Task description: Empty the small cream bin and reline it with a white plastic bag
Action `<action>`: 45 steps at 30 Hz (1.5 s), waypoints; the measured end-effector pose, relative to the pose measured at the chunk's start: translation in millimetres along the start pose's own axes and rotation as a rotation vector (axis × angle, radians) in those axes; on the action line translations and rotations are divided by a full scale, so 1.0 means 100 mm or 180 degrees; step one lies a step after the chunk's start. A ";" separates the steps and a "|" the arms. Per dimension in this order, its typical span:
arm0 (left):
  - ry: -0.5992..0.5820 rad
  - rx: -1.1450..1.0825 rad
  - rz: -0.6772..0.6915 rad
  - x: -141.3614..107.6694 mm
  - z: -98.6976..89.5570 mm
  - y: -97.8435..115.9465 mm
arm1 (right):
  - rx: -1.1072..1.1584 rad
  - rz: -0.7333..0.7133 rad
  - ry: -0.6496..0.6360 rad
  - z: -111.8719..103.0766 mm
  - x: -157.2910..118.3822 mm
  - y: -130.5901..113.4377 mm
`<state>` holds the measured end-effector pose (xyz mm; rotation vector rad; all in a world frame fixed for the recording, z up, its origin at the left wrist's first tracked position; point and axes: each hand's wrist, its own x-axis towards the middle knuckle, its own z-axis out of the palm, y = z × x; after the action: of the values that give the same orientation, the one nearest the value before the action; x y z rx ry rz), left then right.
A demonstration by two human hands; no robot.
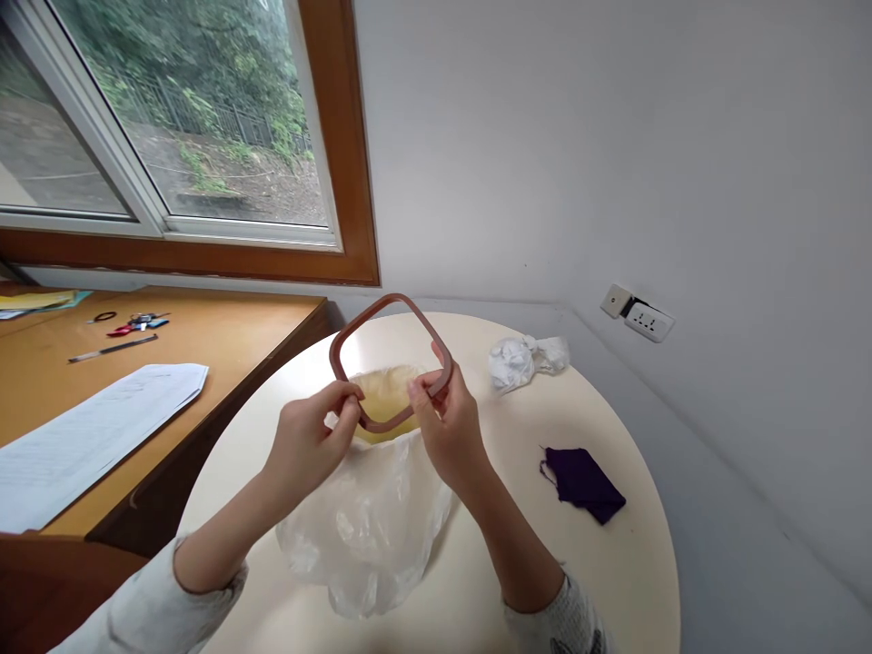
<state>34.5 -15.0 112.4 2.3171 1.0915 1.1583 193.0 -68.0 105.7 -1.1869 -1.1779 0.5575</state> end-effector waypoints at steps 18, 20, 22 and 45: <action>-0.1151 -0.1056 -0.0909 0.20 -0.27 -0.27 | 0.0508 0.1348 -0.2065 -0.28 0.82 0.16; -0.0976 -0.0829 -0.0957 0.20 -0.24 -0.27 | 0.0097 0.1208 -0.1776 -0.28 0.84 0.17; -0.0794 -0.0524 -0.0936 0.22 -0.22 -0.27 | -0.0317 0.1018 -0.1513 -0.28 0.84 0.19; -0.0736 0.0288 -0.0995 0.17 -0.12 -0.38 | -0.2379 0.0030 -0.1091 -0.01 0.77 0.27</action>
<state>12.7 22.4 107.0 2.1754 1.3770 0.7207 227.0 6.1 112.7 -1.7695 -1.7584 0.3329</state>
